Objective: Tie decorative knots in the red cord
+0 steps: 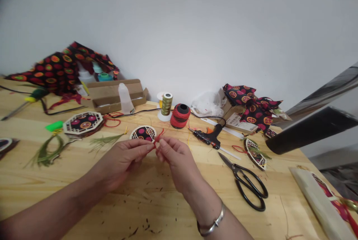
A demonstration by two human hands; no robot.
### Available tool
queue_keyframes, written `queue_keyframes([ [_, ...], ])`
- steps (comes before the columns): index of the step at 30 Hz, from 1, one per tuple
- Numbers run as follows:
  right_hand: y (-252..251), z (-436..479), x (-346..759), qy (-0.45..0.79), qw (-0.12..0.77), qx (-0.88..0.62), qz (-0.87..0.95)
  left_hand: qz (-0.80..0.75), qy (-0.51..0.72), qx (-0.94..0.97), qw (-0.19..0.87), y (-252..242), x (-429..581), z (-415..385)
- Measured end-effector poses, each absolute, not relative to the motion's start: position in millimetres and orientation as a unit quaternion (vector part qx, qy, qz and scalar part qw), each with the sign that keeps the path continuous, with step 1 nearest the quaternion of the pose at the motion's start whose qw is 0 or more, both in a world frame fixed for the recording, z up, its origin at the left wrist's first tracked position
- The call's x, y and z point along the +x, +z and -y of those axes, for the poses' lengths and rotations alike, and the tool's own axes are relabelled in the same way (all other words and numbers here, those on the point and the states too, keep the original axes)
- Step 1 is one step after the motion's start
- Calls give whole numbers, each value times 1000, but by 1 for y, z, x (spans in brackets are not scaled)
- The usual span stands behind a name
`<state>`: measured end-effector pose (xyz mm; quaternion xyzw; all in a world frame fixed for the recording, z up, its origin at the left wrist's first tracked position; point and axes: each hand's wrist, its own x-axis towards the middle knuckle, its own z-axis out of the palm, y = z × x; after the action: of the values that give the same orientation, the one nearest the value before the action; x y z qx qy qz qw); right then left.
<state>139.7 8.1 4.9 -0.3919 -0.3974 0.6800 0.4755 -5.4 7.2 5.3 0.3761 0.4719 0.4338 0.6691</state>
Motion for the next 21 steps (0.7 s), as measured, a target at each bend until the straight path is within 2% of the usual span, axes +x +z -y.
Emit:
queue_keyframes([
  [4, 7, -12, 145, 630, 436, -468, 441, -476, 444, 359, 669, 6, -5, -8],
  [7, 5, -14, 148, 438, 405, -569, 566, -481, 443, 350, 671, 8, -5, -8],
  [9, 4, -13, 148, 350, 418, -559, 625, -482, 440, 352, 671, 9, -4, -8],
  [11, 4, -12, 146, 376, 430, -522, 633, -481, 436, 358, 672, 9, -4, -8],
  [18, 6, -9, 138, 628, 445, -420, 480, -483, 425, 390, 659, 9, -4, -6],
  [21, 6, -9, 139, 671, 446, -394, 442, -471, 421, 399, 664, 9, -4, -5],
])
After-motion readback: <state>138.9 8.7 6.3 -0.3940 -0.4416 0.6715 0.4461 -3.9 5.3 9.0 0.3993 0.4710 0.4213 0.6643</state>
